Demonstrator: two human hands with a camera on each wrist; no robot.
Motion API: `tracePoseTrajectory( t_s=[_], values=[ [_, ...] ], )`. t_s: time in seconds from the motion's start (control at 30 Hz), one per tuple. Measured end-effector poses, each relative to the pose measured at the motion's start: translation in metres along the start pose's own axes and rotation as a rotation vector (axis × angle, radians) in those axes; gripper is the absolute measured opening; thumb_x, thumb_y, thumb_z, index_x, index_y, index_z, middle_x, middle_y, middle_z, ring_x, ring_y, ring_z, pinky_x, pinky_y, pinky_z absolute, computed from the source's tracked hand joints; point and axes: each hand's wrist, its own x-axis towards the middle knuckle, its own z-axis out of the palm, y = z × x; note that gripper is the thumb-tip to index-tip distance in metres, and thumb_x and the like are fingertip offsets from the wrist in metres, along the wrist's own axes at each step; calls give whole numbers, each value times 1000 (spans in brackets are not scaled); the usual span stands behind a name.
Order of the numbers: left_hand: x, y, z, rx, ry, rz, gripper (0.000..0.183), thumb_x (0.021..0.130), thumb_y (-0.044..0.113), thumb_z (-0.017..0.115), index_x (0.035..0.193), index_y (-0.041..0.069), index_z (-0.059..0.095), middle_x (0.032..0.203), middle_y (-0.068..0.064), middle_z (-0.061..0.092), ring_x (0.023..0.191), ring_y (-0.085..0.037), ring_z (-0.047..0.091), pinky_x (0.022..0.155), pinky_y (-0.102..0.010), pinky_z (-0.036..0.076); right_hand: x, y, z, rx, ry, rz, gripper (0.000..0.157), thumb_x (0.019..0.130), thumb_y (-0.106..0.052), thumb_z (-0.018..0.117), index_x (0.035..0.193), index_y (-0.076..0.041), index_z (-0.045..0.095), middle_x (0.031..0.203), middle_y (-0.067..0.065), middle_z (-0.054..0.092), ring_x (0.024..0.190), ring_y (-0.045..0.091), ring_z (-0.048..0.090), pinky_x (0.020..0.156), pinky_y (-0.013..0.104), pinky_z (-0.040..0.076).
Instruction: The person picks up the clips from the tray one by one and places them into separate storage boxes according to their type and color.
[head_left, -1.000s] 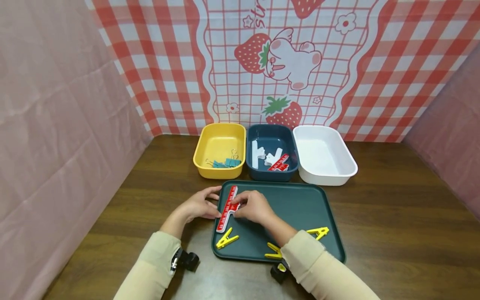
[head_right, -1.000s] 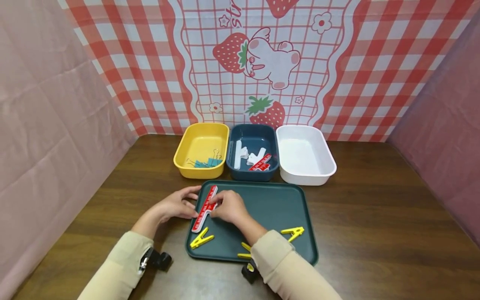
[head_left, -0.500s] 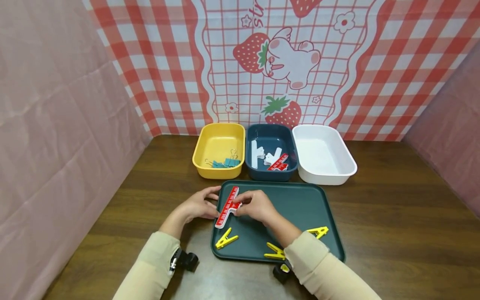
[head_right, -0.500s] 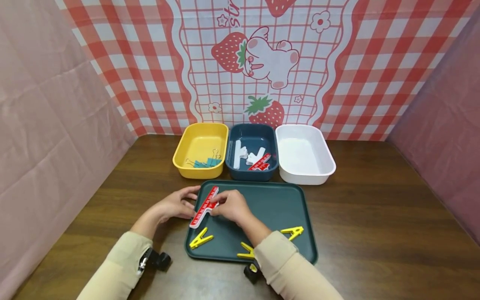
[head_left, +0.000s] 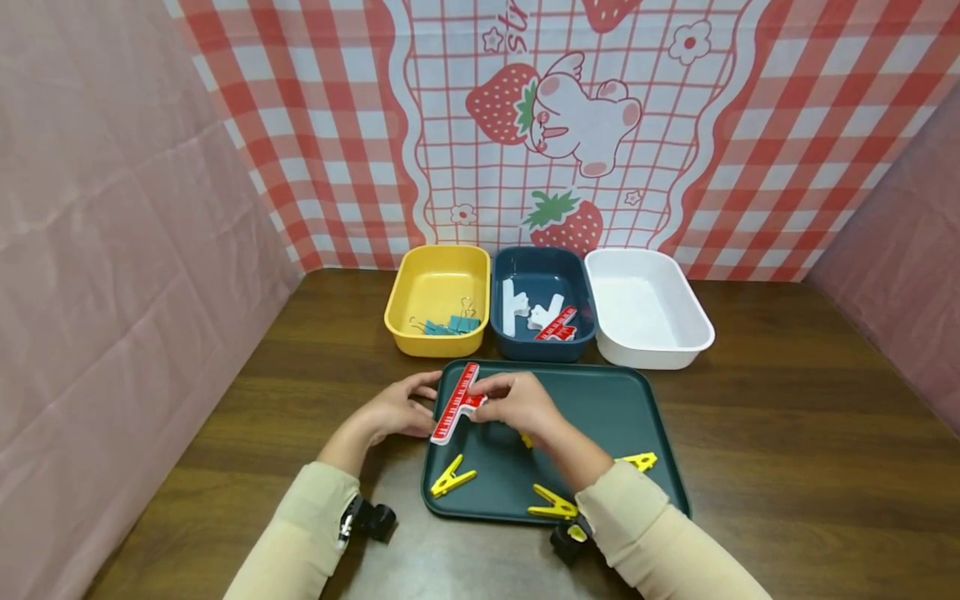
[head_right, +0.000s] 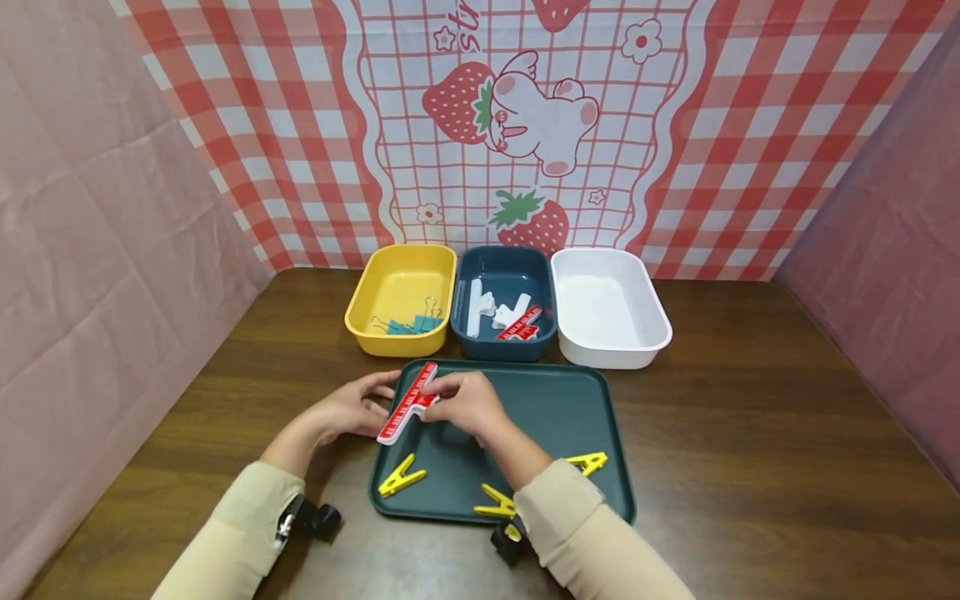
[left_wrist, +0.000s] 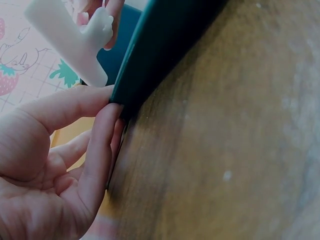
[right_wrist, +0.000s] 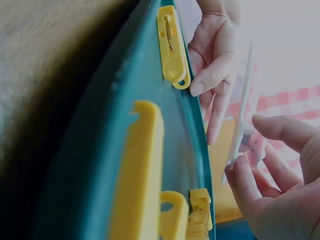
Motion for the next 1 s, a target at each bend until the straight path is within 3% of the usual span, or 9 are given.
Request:
tracePoseTrajectory(
  t_s=[0.2,0.4,1.0],
  values=[
    [0,0,0,-1,-1,-5,82,73,-16,65,144,11,34,126,-19,42,87,-22,61,73,-36,56,-2,-5,-5,-3,21,25,27,68,-2,79,94,-9,75,96,2,66,80,18,56,65,27,51],
    [0,0,0,-21,-9,5,84,71,-18,66,143,10,33,125,-19,42,86,-22,62,73,-37,56,-4,-9,-11,-14,55,-3,26,70,-2,78,95,-9,75,103,3,66,83,19,57,67,28,53],
    [-1,1,0,-12,2,6,85,69,-17,69,143,10,35,125,-18,43,88,-22,60,73,-35,56,-4,-10,-28,115,141,4,29,73,1,76,101,-2,71,104,9,66,80,18,63,73,31,55]
  ],
)
